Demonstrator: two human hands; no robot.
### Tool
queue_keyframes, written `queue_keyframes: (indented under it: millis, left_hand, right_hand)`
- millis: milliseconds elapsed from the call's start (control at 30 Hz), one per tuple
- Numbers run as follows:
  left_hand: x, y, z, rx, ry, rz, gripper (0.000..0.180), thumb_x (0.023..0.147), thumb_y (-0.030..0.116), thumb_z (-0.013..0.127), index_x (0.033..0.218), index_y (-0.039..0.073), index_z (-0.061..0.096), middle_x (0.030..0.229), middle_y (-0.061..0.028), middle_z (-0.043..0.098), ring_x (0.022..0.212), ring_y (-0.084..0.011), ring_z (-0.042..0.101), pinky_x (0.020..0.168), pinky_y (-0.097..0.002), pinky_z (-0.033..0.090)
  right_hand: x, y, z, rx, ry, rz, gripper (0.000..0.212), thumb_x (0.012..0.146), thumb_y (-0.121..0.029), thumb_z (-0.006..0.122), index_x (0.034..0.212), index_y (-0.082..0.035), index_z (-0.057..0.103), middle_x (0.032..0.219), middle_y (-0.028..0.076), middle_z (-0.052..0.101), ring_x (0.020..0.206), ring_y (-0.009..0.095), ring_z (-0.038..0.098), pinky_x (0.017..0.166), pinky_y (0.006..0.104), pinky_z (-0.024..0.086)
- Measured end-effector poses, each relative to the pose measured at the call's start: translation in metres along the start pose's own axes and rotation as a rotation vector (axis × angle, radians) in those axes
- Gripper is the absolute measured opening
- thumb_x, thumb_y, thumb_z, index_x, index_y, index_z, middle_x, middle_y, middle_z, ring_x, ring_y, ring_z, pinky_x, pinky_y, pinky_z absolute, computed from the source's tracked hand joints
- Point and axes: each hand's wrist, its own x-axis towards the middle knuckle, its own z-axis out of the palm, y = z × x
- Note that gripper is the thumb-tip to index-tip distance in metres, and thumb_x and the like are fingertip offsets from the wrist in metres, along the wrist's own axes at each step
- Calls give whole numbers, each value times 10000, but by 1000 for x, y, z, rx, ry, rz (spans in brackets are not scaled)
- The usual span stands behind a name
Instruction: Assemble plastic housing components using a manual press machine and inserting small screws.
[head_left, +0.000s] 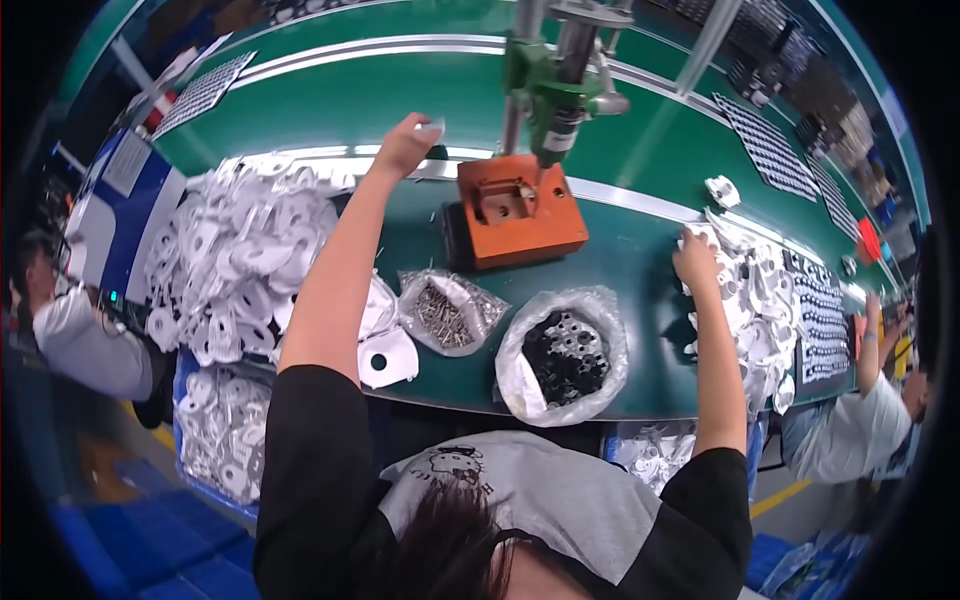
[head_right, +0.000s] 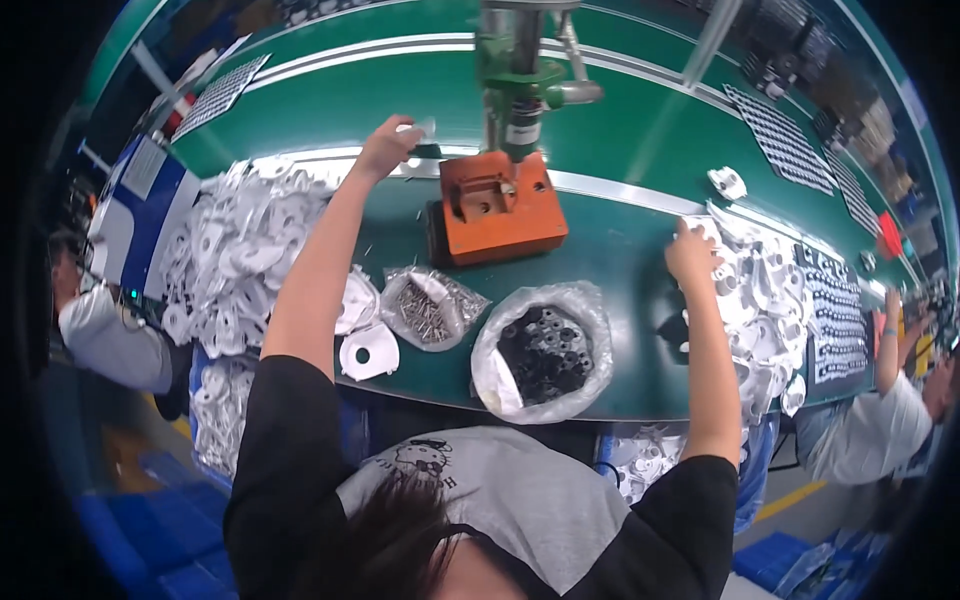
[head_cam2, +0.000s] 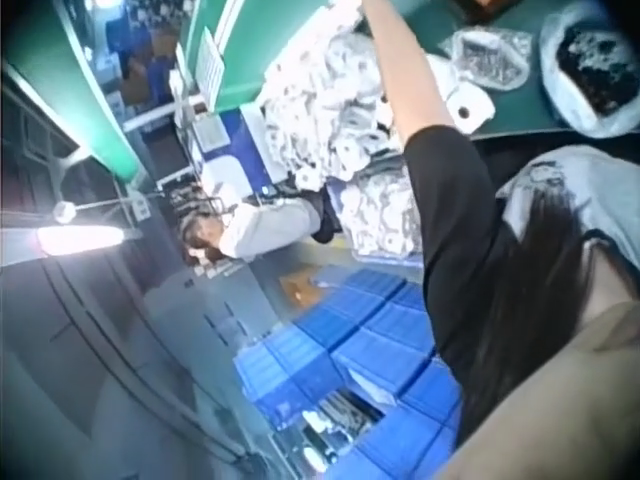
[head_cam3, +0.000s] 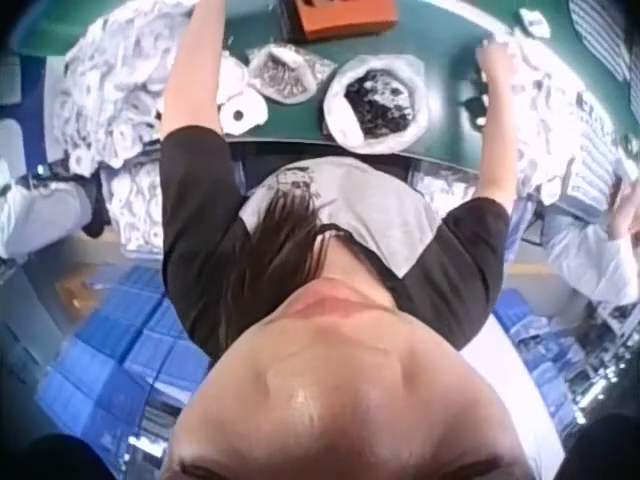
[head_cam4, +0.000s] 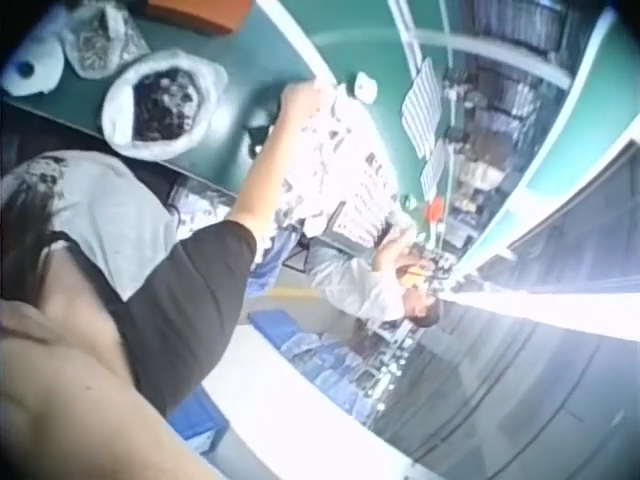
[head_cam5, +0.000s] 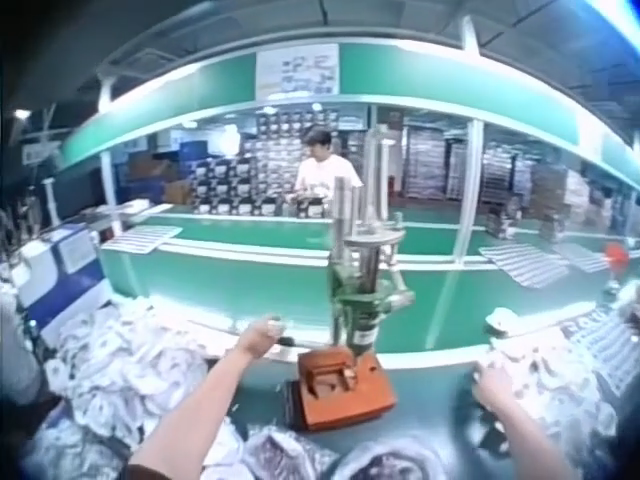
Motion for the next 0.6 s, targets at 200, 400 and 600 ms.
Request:
queue_keyframes:
  millis: [200,400,600]
  left_hand:
    - [-48,6,-78,916,-28,107,486,764,355,625,1171,101,548,1026,-161,643,962,-339,611,855,-480,459]
    - [-65,-14,-110,1312,-176,-187,238,791,187,561,977,92,675,1059,-139,633,923,-310,636,791,-480,486]
    - [-66,-10,-122,1287,-115,-19,269,824,182,509,1011,65,663,1059,-151,641,965,-334,628,766,-600,446]
  right_hand:
    - [4,13,17,-24,72,3,387,791,-116,548,1169,-184,502,1153,113,530,1105,396,456,791,596,437]
    - [12,16,8,135,211,-20,402,770,-175,618,1137,-125,463,1087,184,542,1067,425,473,798,538,458]
    - [-6,3,-30,424,416,-26,339,843,-76,463,1180,-51,430,812,229,638,771,401,617,713,465,465]
